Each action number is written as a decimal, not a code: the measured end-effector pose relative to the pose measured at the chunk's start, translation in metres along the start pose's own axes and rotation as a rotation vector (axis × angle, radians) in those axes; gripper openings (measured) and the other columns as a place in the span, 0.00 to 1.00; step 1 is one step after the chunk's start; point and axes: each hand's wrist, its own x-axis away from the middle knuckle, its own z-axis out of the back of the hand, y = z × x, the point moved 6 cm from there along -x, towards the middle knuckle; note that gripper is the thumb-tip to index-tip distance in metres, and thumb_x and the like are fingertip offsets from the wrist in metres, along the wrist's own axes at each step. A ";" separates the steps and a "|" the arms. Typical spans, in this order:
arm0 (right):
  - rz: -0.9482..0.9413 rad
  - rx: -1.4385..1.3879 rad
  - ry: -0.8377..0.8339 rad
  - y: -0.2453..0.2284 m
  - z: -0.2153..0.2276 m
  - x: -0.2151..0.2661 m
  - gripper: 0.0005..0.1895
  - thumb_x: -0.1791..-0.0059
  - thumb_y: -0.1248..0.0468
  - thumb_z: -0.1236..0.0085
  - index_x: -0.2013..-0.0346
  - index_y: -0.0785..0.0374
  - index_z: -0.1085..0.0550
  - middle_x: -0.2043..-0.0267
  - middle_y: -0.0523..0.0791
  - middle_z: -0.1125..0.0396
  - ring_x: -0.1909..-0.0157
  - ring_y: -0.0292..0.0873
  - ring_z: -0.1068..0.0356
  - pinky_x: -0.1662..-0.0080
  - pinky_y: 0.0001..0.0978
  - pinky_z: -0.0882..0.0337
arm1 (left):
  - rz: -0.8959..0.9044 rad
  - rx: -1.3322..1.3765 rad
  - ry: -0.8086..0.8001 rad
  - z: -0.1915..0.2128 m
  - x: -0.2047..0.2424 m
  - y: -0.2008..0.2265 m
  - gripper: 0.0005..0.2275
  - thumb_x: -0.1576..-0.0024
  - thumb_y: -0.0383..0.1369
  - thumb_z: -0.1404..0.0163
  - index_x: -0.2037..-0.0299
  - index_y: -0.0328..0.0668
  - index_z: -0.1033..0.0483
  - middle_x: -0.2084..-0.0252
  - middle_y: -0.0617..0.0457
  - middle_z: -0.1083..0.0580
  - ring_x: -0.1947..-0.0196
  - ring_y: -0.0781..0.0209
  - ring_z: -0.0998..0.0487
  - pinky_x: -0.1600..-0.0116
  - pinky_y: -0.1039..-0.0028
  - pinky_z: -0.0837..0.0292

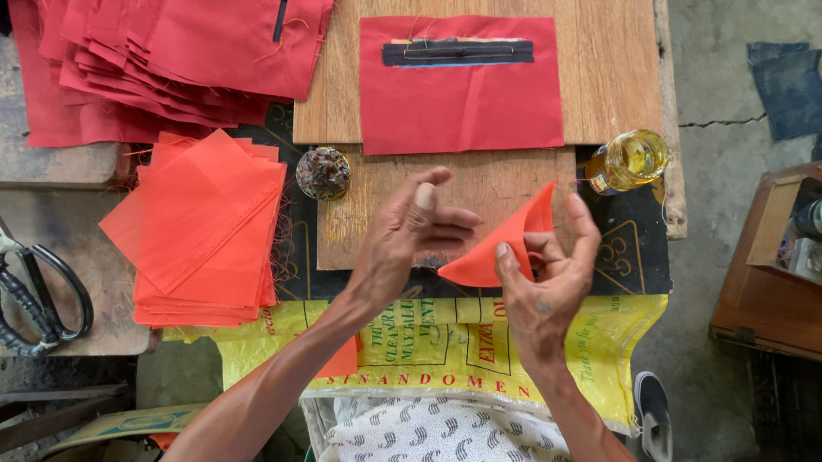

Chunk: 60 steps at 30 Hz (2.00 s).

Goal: The person assembles small fabric pouches by hand. They place a small orange fabric piece onto a larger red fabric piece with a zipper, smooth it down, and then fold the red fabric over the orange piece to enclose it.

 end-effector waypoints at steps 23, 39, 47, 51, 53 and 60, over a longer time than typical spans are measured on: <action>0.312 1.083 -0.779 -0.236 -0.010 -0.106 0.66 0.61 0.70 0.33 0.19 0.55 0.65 0.63 0.55 0.24 0.57 0.46 0.21 0.50 0.41 0.25 | -0.068 0.683 -0.452 -0.017 -0.070 0.056 0.45 0.42 0.69 0.70 0.29 0.34 0.42 0.46 0.35 0.25 0.45 0.46 0.21 0.36 0.49 0.27; -0.138 0.427 -0.642 -0.086 -0.007 -0.201 0.62 0.64 0.73 0.30 0.23 0.65 0.57 0.52 0.63 0.31 0.57 0.46 0.22 0.57 0.32 0.18 | -0.168 -0.340 0.306 0.041 -0.059 0.075 0.29 0.49 0.27 0.39 0.36 0.34 0.34 0.75 0.63 0.33 0.77 0.78 0.33 0.73 0.83 0.35; -0.354 0.233 -0.684 0.000 -0.028 -0.259 0.59 0.59 0.71 0.33 0.21 0.62 0.59 0.68 0.48 0.29 0.67 0.37 0.29 0.67 0.26 0.29 | -0.068 -0.462 0.369 0.063 -0.111 0.070 0.30 0.49 0.27 0.39 0.36 0.32 0.37 0.76 0.58 0.31 0.77 0.76 0.32 0.72 0.83 0.34; -0.355 0.441 -0.674 0.016 -0.035 -0.277 0.60 0.60 0.70 0.31 0.22 0.61 0.59 0.71 0.48 0.28 0.71 0.37 0.31 0.70 0.25 0.32 | -0.043 -0.542 0.368 0.072 -0.131 0.064 0.30 0.49 0.27 0.39 0.36 0.31 0.36 0.76 0.57 0.29 0.76 0.75 0.31 0.70 0.83 0.32; -0.333 0.491 -0.672 0.020 -0.040 -0.285 0.58 0.59 0.69 0.32 0.23 0.62 0.58 0.72 0.47 0.27 0.72 0.37 0.29 0.70 0.27 0.30 | 0.001 -0.544 0.387 0.078 -0.141 0.056 0.30 0.49 0.27 0.39 0.35 0.31 0.37 0.76 0.57 0.30 0.76 0.75 0.31 0.70 0.84 0.32; -0.209 0.472 -0.650 0.028 -0.046 -0.300 0.56 0.59 0.69 0.32 0.24 0.65 0.56 0.71 0.47 0.29 0.70 0.35 0.29 0.68 0.27 0.27 | 0.041 -0.572 0.411 0.089 -0.154 0.048 0.31 0.49 0.27 0.41 0.34 0.30 0.38 0.77 0.57 0.30 0.79 0.75 0.32 0.73 0.83 0.33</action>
